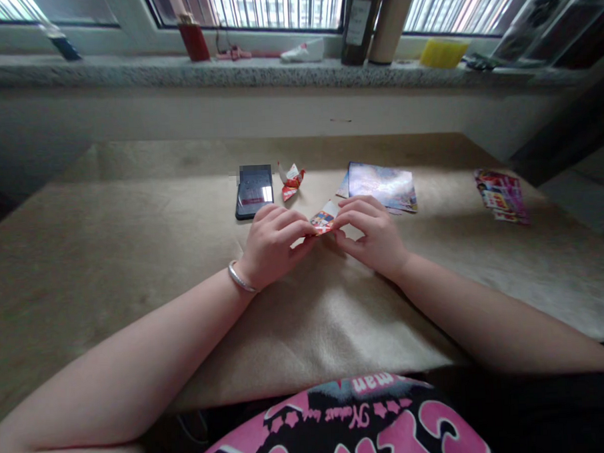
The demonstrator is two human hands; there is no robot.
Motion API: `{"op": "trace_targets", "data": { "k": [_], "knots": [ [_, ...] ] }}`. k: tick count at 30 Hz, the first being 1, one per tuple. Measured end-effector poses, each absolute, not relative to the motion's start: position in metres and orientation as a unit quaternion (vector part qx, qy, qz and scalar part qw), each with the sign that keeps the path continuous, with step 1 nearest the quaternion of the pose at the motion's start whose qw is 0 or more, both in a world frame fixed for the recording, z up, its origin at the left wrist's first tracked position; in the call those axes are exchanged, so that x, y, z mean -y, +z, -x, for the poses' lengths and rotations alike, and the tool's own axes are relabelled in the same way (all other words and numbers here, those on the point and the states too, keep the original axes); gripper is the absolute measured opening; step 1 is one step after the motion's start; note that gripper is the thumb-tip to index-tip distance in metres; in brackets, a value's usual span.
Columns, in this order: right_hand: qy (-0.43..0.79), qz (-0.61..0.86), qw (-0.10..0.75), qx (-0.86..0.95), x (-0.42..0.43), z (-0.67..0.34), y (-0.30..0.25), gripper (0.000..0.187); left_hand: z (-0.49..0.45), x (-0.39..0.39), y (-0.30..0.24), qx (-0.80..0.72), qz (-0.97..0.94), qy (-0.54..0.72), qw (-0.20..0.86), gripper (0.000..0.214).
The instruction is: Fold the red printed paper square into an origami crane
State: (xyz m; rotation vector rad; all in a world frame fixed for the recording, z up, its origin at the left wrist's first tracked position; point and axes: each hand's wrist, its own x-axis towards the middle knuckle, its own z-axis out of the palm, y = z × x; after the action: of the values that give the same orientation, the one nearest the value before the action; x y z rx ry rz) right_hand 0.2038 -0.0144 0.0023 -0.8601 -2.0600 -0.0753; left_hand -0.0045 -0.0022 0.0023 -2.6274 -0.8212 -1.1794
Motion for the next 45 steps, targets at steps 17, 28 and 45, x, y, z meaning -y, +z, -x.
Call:
{"op": "trace_targets", "data": {
  "k": [17, 28, 45],
  "knots": [
    [0.008, 0.404, 0.421, 0.812, 0.0147, -0.2046, 0.0002, 0.012, 0.0069, -0.003, 0.0008, 0.313, 0.822, -0.472, 0.063, 0.005],
    [-0.037, 0.4, 0.391, 0.828, 0.0136, -0.2066, -0.002, 0.007, 0.0067, -0.0036, 0.0022, 0.288, 0.852, -0.438, 0.008, 0.005],
    [-0.034, 0.411, 0.385, 0.826, 0.0129, -0.2073, -0.0022, 0.006, 0.0098, -0.004, -0.0013, 0.337, 0.827, -0.45, 0.022, 0.006]
  ]
}}
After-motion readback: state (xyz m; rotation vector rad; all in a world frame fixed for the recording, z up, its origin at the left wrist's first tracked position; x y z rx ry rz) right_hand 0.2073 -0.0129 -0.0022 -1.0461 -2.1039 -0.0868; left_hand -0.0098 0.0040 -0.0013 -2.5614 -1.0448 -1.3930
